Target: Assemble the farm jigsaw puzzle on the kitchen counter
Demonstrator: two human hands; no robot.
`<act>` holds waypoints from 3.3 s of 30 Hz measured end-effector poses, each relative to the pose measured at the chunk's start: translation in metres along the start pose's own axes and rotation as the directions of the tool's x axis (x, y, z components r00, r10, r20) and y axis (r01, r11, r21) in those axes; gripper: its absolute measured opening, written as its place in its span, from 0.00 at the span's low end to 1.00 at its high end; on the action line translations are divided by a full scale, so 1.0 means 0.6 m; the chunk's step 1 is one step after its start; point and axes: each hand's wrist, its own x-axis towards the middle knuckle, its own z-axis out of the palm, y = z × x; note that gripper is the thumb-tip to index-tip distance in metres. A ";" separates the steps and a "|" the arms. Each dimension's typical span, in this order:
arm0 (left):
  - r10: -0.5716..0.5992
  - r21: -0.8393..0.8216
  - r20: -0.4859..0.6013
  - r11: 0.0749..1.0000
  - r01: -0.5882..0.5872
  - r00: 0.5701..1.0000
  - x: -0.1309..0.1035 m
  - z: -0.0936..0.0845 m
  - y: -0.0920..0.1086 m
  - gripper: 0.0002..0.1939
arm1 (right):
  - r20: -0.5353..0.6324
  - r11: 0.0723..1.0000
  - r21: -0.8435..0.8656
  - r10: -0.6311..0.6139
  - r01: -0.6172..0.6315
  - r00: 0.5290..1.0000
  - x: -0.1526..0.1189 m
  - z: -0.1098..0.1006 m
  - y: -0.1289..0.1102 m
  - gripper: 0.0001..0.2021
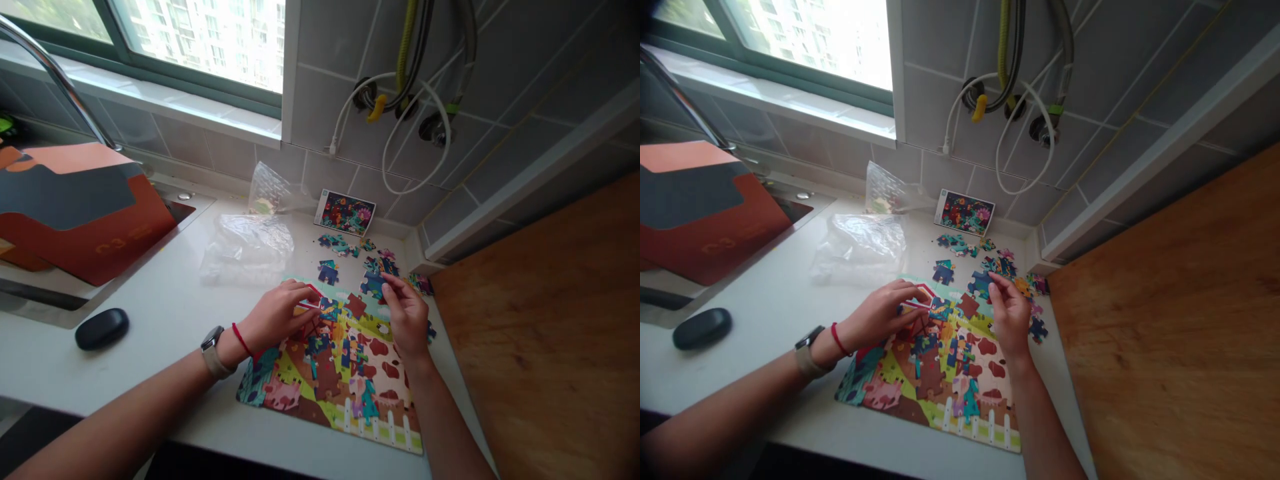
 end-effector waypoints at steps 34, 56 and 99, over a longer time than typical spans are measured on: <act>0.279 0.094 0.083 0.953 -0.286 0.957 -0.003 0.038 -0.028 0.11 | 0.069 0.994 -0.046 -0.100 0.103 0.993 -0.014 0.016 0.011 0.13; 0.233 0.073 0.029 0.969 -0.234 0.972 0.007 0.033 -0.030 0.07 | 0.684 0.811 -0.197 -0.289 0.551 0.670 -0.049 0.031 -0.007 0.18; 0.288 0.072 -0.270 0.958 -0.279 0.919 -0.035 -0.069 -0.037 0.09 | 0.906 0.765 -0.193 -0.102 0.614 0.411 -0.087 0.025 -0.061 0.26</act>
